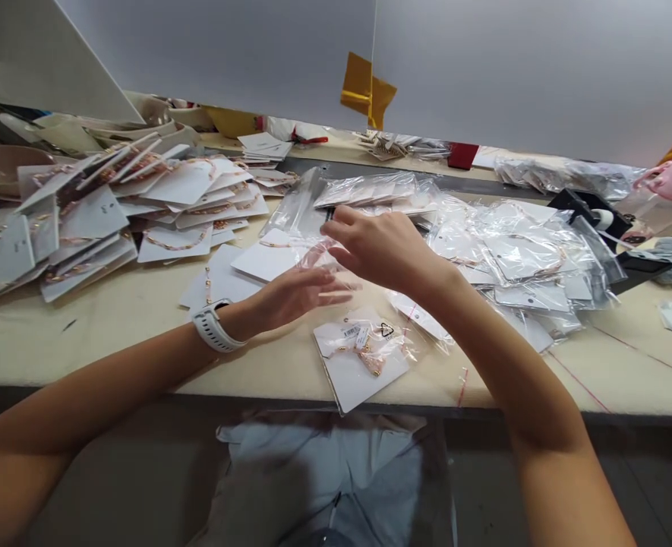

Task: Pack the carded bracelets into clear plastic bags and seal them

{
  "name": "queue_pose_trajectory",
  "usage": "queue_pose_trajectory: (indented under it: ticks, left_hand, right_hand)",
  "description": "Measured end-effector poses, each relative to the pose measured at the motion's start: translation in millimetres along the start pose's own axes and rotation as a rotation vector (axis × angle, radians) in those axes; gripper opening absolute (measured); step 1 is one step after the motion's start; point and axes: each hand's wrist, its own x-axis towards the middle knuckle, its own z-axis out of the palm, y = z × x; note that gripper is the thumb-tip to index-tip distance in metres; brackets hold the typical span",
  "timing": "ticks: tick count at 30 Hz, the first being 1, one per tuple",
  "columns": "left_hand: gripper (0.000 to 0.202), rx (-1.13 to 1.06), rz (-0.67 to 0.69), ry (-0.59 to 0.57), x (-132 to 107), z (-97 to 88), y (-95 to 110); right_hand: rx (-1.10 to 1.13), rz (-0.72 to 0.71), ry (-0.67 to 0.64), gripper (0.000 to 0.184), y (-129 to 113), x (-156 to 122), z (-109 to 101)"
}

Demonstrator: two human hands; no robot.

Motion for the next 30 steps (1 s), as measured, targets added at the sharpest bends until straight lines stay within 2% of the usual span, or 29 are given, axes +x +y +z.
queue_pose_trajectory:
  ticks: [4, 7, 10, 12, 16, 21, 26, 30]
  left_hand:
    - [0.029, -0.029, 0.200, 0.167, 3, 3.8, 8]
    - [0.027, 0.014, 0.234, 0.206, 4, 2.3, 13]
    - [0.031, 0.060, 0.228, 0.172, 3, -0.1, 13]
    - [0.032, 0.076, 0.243, 0.145, 2, -0.1, 11]
    - [0.026, 0.112, 0.277, 0.105, -1, 1.9, 4]
    - [0.025, 0.142, 0.284, 0.012, -5, 2.0, 0]
    - [0.029, 0.245, 0.283, 0.000, -7, 4.2, 3]
    - [0.038, 0.321, 0.267, -0.058, -10, 6.5, 3]
  right_hand:
    - [0.030, 0.002, -0.005, 0.030, 10, -1, 1]
    - [0.036, 0.035, 0.100, 0.029, 19, -2, 1]
    - [0.045, 0.063, 0.222, 0.031, 18, -3, 0]
    - [0.052, 0.040, 0.236, 0.032, 11, -2, 0]
    - [0.026, -0.015, 0.158, 0.030, -4, 0, 5]
    - [0.087, -0.019, 0.078, 0.029, 1, 2, 11]
    - [0.249, -0.054, 0.087, 0.028, 9, 3, 4]
    - [0.326, -0.033, 0.046, 0.029, 9, 3, -4]
